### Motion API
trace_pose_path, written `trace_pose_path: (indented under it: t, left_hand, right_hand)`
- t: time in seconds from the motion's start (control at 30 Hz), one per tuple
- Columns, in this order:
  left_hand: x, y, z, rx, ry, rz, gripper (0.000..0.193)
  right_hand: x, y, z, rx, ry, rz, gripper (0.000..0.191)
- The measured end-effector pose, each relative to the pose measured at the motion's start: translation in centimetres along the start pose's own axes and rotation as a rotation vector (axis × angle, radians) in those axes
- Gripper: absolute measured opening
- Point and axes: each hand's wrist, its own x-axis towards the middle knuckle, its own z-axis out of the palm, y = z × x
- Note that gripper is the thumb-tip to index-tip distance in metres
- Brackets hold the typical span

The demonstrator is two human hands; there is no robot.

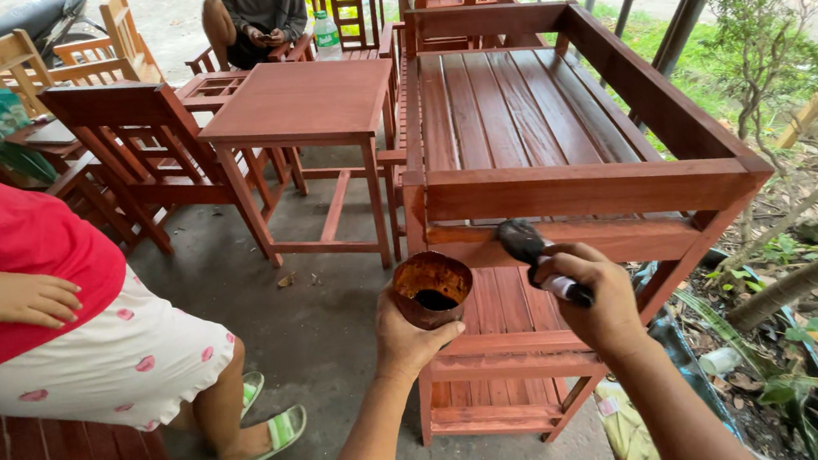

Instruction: The person pours wood stain from a bottle into a small container, then uses a brush to apply the stain onto reddish wooden chair and bench frames, coating the rails, edges and slats of the furniture while moving around the pieces.

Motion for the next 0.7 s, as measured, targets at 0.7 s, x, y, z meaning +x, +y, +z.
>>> trace_pose_path:
  t: [0.7]
  left_hand:
    - [-1.0,-0.4,4.1,0.008,-0.022,0.008,0.101]
  right_hand:
    - [-2.2,10.2,-8.6,-0.293,0.124,0.091,0.016]
